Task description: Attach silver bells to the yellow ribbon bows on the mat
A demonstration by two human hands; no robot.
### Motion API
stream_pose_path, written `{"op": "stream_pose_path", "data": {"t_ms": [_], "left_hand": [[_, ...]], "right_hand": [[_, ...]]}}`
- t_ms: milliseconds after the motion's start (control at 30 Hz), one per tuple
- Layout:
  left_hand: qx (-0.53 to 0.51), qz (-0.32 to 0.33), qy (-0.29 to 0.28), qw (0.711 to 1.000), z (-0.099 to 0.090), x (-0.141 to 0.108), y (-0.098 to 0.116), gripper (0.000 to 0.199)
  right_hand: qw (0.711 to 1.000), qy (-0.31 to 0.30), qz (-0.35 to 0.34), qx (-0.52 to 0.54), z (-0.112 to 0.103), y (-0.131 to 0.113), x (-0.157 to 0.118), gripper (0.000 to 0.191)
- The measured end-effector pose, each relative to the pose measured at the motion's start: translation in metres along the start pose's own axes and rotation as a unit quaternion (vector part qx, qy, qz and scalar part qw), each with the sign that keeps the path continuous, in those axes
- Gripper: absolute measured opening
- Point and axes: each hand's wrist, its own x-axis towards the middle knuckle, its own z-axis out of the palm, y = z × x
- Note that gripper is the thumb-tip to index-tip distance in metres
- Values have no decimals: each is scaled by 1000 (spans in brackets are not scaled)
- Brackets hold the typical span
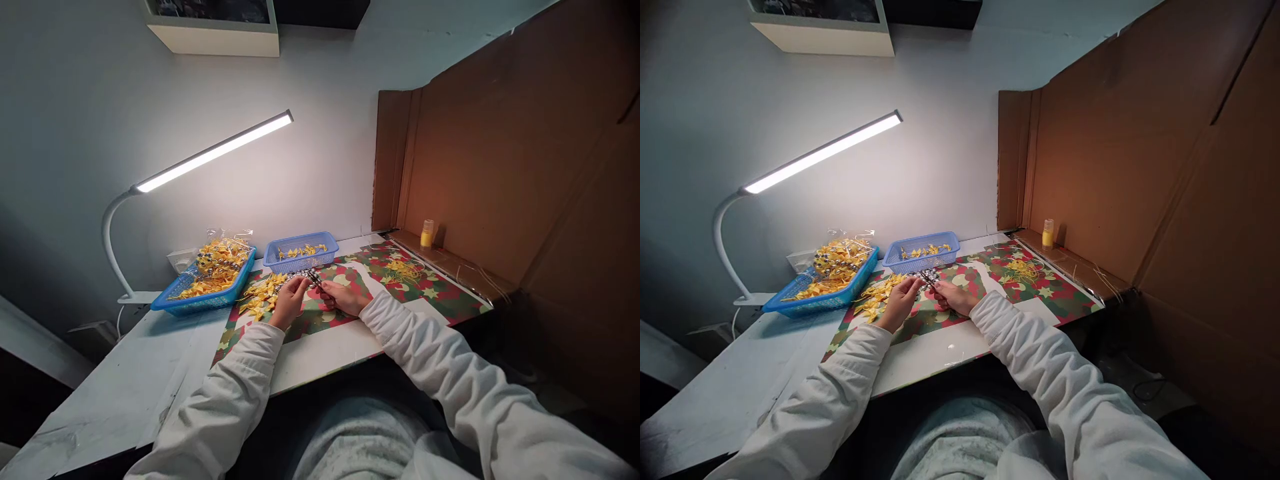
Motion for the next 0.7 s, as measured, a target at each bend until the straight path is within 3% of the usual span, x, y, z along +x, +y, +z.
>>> {"op": "stream_pose_path", "data": {"t_ms": [300, 433, 500, 567, 700], "left_hand": [[-3, -4, -9, 1000, 0, -2, 5, 39], [-8, -8, -5, 1000, 1, -2, 5, 38], [-13, -11, -1, 1000, 1, -2, 4, 38], [-22, -16, 7, 1000, 0, 0, 3, 38], [-70, -26, 38, 996, -9, 8, 8, 38]], "right_hand": [[999, 11, -33, -20, -4, 8, 5, 30], [987, 70, -58, -131, -8, 5, 6, 26], [947, 144, -99, -268, -13, 3, 5, 22], [869, 229, -127, -420, -21, 0, 3, 19], [724, 307, -49, -616, -38, 0, 0, 24]]}}
